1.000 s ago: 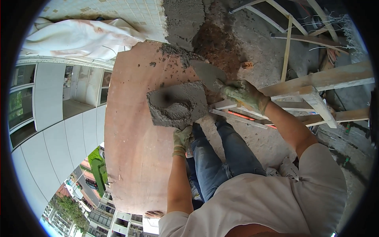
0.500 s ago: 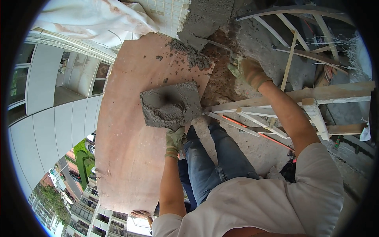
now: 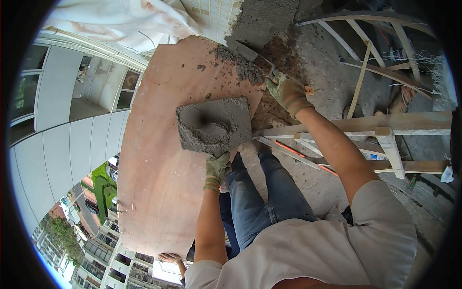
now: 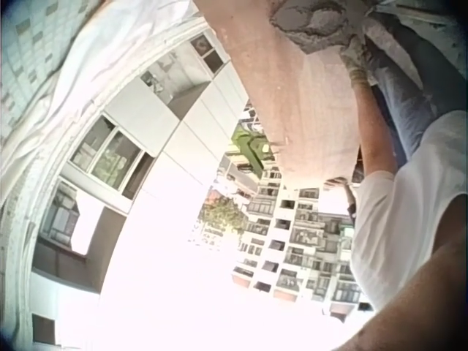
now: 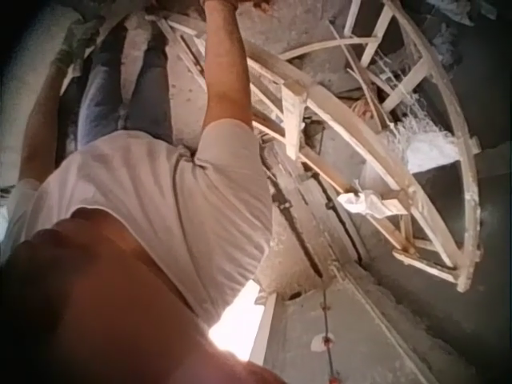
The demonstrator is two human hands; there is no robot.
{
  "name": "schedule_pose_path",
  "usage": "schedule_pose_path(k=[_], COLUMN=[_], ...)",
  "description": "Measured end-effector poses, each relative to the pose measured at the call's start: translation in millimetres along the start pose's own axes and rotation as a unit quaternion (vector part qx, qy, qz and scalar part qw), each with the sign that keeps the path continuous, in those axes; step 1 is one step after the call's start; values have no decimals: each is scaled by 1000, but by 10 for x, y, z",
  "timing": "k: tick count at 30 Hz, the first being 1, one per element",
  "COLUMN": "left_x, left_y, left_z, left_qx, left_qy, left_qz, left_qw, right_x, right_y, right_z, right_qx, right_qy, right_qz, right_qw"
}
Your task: Applying mortar to a brick wall using a trowel and hawk board.
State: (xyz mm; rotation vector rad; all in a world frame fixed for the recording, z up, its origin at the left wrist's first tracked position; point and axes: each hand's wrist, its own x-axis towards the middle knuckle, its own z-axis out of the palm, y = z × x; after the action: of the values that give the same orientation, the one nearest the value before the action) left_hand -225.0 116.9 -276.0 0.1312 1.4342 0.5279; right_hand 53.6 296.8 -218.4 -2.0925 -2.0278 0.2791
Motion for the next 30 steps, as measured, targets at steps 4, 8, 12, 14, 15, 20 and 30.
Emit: schedule_pose_path(k=[4, 8, 12, 14, 15, 20, 30], left_x=[17, 42, 1, 13, 22, 34, 39], left_y=[-43, -40, 1, -3, -2, -47, -29], left_z=[-53, -26, -10, -19, -27, -88, -57], left_qx=[-17, -15, 7, 8, 3, 5, 34], left_qy=[-1, 5, 9, 0, -6, -3, 9], left_qz=[4, -1, 4, 7, 11, 21, 9], left_qw=[1000, 1000, 1000, 1000, 1000, 1000, 999], right_x=[-2, -70, -274, -319, -330, -126, -203], right_y=[-145, -108, 89, 254, 292, 436, 332], right_z=[-250, -441, -359, -101, -46, -63, -114], right_qx=[49, -9, -39, -17, 28, -23, -37], right_qy=[-9, 145, 42, -19, -45, -137, 85], right_qz=[21, -172, -127, -19, 30, 78, -204], right_qw=[999, 974, 990, 999, 998, 987, 975])
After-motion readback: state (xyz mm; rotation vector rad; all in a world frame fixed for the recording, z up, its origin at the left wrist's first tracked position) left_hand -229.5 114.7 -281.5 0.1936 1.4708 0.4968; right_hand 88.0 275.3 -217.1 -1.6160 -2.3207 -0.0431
